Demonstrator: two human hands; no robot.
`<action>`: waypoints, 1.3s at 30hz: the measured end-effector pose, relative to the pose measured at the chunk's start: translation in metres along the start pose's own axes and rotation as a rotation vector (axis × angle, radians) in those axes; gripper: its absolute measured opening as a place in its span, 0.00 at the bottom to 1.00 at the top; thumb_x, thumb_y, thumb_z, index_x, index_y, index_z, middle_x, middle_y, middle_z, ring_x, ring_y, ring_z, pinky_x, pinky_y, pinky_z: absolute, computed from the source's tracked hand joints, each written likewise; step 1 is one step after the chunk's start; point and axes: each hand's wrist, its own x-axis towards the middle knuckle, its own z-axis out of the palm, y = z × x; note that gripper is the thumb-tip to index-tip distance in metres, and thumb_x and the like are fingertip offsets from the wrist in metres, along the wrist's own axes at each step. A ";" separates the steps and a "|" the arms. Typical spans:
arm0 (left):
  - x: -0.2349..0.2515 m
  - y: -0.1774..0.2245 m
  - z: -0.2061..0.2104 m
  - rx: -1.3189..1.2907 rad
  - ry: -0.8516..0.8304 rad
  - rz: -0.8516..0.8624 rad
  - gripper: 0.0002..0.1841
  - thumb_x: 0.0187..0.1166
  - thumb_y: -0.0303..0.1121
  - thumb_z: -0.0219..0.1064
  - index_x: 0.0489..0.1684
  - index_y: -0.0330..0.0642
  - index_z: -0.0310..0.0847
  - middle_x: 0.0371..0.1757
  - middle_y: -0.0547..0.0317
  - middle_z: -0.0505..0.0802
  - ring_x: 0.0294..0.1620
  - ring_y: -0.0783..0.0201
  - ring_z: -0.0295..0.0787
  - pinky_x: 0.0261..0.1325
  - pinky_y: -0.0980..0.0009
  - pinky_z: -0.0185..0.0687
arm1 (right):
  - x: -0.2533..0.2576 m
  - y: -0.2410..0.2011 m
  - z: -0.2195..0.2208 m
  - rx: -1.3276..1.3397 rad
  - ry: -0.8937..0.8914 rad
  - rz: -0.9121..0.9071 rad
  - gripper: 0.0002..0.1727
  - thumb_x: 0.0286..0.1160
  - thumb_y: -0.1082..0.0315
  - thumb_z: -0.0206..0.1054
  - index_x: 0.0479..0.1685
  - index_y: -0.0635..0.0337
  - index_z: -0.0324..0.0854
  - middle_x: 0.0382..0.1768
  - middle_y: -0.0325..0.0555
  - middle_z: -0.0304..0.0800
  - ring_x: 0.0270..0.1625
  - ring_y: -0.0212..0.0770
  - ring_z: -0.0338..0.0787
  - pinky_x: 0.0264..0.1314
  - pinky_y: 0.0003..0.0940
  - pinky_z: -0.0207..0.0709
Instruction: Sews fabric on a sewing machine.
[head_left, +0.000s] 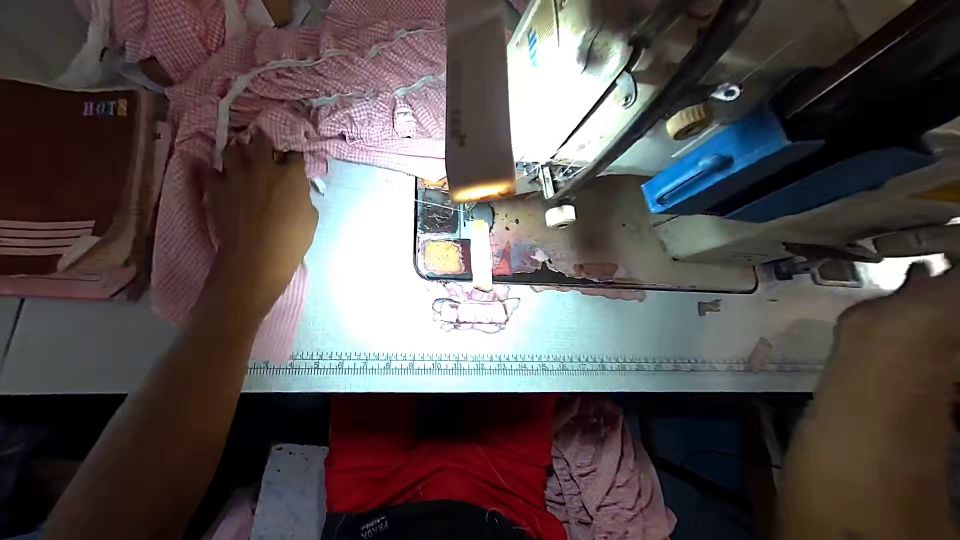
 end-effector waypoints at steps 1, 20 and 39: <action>-0.010 -0.003 0.002 0.018 0.068 0.057 0.21 0.82 0.35 0.64 0.71 0.36 0.79 0.72 0.26 0.79 0.74 0.21 0.71 0.65 0.21 0.65 | -0.024 0.009 -0.001 0.019 -0.026 -0.112 0.26 0.92 0.68 0.47 0.82 0.75 0.59 0.74 0.56 0.75 0.73 0.36 0.79 0.77 0.30 0.74; -0.036 -0.047 0.042 -0.505 0.352 0.548 0.12 0.83 0.41 0.65 0.45 0.51 0.96 0.41 0.58 0.93 0.56 0.54 0.85 0.72 0.50 0.65 | -0.155 -0.046 0.114 -0.607 -0.738 -0.938 0.21 0.89 0.68 0.51 0.72 0.73 0.72 0.62 0.77 0.83 0.64 0.76 0.85 0.64 0.74 0.75; -0.101 -0.031 0.029 -0.697 0.047 0.522 0.09 0.76 0.38 0.68 0.33 0.46 0.93 0.33 0.63 0.90 0.39 0.67 0.87 0.48 0.63 0.85 | -0.220 -0.046 0.121 -0.419 -0.777 -0.997 0.18 0.87 0.53 0.61 0.59 0.52 0.91 0.47 0.49 0.95 0.43 0.50 0.95 0.40 0.53 0.86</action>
